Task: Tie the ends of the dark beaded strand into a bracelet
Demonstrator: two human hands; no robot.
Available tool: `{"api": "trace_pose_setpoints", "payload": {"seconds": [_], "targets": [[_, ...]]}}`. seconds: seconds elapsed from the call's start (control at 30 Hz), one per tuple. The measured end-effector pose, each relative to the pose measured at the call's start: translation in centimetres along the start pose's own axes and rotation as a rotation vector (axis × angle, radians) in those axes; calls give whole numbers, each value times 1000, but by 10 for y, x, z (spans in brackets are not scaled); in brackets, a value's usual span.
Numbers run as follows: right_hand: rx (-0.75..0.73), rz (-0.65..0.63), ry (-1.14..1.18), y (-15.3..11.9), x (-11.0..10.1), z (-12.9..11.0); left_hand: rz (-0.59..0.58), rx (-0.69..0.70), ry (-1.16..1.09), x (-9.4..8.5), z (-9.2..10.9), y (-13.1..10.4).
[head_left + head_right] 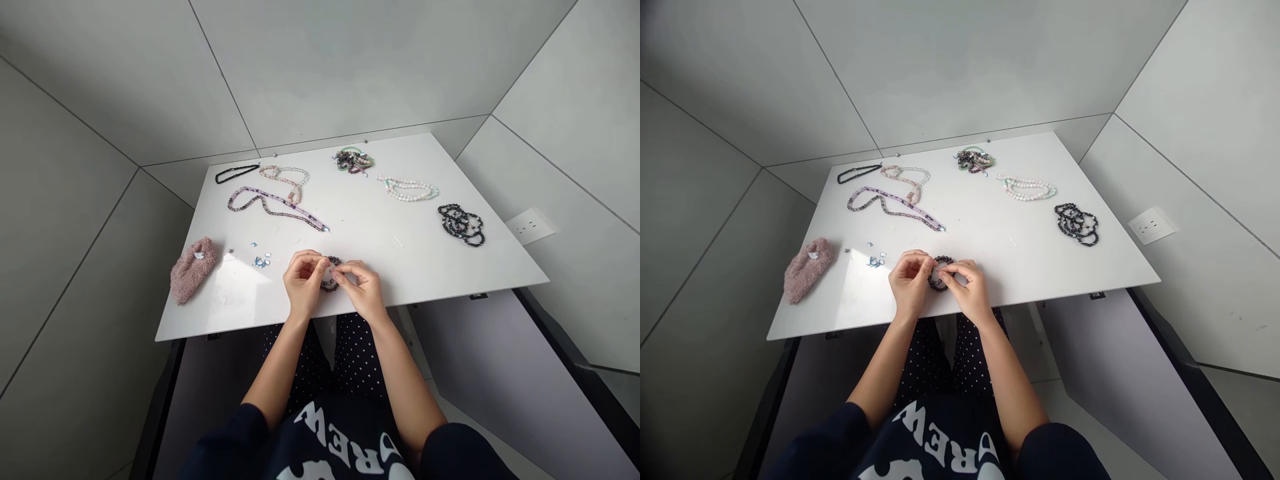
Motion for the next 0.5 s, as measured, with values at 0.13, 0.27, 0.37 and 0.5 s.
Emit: {"api": "trace_pose_setpoints", "payload": {"seconds": [0.13,0.27,0.37,0.5], "targets": [[46,38,108,0,-4,2,29,-18,-3,-3,-2,0],[61,74,167,-1,-5,3,-66,72,140,-1,0,-2],[57,82,154,-1,-5,1,-190,99,227,4,0,-3],[46,75,147,0,-4,0,-242,123,202,8,3,-4]]}}
Point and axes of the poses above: each hand's wrist, its own y-axis towards the middle knuckle, its own x-axis out of the palm, z = x × y, the point moved 5 cm from there along y, towards the middle knuckle, and after that the axes turned 6 degrees about -y, right-handed, at the moved point
